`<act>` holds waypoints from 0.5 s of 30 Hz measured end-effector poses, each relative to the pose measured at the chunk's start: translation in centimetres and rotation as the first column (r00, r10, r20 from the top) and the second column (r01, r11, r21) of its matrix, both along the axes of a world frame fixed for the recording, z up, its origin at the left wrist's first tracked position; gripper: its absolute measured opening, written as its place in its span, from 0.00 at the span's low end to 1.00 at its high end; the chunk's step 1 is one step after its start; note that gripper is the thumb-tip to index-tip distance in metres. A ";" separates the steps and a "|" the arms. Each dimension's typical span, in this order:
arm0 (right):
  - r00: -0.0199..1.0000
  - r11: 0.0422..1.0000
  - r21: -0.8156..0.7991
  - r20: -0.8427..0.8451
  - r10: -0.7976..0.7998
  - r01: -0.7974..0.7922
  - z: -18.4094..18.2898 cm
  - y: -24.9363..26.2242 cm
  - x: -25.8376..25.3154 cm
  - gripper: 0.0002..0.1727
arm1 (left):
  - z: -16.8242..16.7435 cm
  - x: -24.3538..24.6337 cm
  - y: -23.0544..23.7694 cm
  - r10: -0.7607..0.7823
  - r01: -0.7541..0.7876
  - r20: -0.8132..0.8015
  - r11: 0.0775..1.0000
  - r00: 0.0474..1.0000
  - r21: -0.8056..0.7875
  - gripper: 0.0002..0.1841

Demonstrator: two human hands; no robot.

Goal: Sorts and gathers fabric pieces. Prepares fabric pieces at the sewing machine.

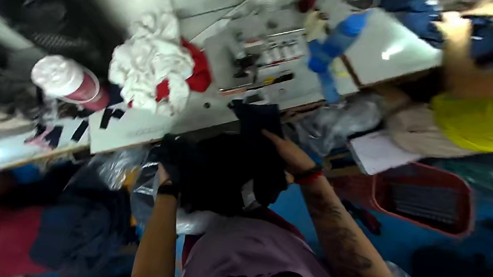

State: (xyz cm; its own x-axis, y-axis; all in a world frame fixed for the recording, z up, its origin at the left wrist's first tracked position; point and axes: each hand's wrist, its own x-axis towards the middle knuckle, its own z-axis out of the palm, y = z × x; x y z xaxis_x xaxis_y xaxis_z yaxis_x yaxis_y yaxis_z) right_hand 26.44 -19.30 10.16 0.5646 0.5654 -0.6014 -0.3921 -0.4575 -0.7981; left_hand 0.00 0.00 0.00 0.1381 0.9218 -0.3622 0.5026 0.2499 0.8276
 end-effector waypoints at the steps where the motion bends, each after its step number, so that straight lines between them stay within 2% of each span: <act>1: 1.000 1.000 0.001 -0.015 -0.013 0.013 -0.3 0.1 0.0 0.29 | -0.4 0.3 0.5 0.093 -0.082 0.138 0.993 0.986 -0.082 0.26; 4: 0.996 0.999 0.005 -0.081 -0.036 0.036 -0.5 0.5 -0.1 0.19 | -1.0 0.2 1.5 0.257 -0.168 0.374 0.953 0.891 -0.253 0.34; 6: 0.996 1.000 0.001 -0.088 0.012 -0.012 0.2 1.0 -0.3 0.10 | -1.6 0.0 2.0 0.308 -0.132 0.536 0.931 0.786 -0.341 0.41; 8: 0.990 0.989 0.062 -0.042 0.137 -0.135 0.9 1.4 -0.6 0.12 | -1.4 -0.3 2.3 0.325 -0.053 0.608 0.905 0.725 -0.421 0.48; 9: 0.979 0.973 0.112 -0.007 0.203 -0.201 1.1 1.7 -0.7 0.16 | -0.9 -0.5 2.4 0.304 -0.007 0.603 0.896 0.738 -0.444 0.49; 10: 0.965 0.953 0.154 0.038 0.258 -0.261 1.3 2.1 -1.0 0.20 | -0.4 -0.6 2.4 0.260 0.040 0.580 0.891 0.772 -0.452 0.47; 12: 0.934 0.919 0.181 0.145 0.327 -0.350 1.5 3.3 -1.4 0.26 | 0.3 -0.6 2.6 0.151 0.078 0.488 0.905 0.860 -0.419 0.26; 13: 0.915 0.908 0.168 0.199 0.350 -0.384 1.3 3.9 -1.5 0.26 | 0.3 -0.5 3.0 0.129 0.063 0.426 0.911 0.895 -0.407 0.20; 15: 0.891 0.902 0.129 0.263 0.370 -0.413 1.0 4.7 -1.6 0.24 | 1.4 -0.6 3.2 0.148 0.041 0.400 0.903 0.904 -0.427 0.17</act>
State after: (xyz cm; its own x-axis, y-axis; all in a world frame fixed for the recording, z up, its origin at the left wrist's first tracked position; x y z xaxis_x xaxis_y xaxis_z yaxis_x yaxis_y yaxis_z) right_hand 24.84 -14.62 11.18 0.3837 0.8530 -0.3539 -0.0092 -0.3797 -0.9251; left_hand -0.63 3.19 1.36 0.3162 0.7071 -0.6324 0.1134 0.6337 0.7652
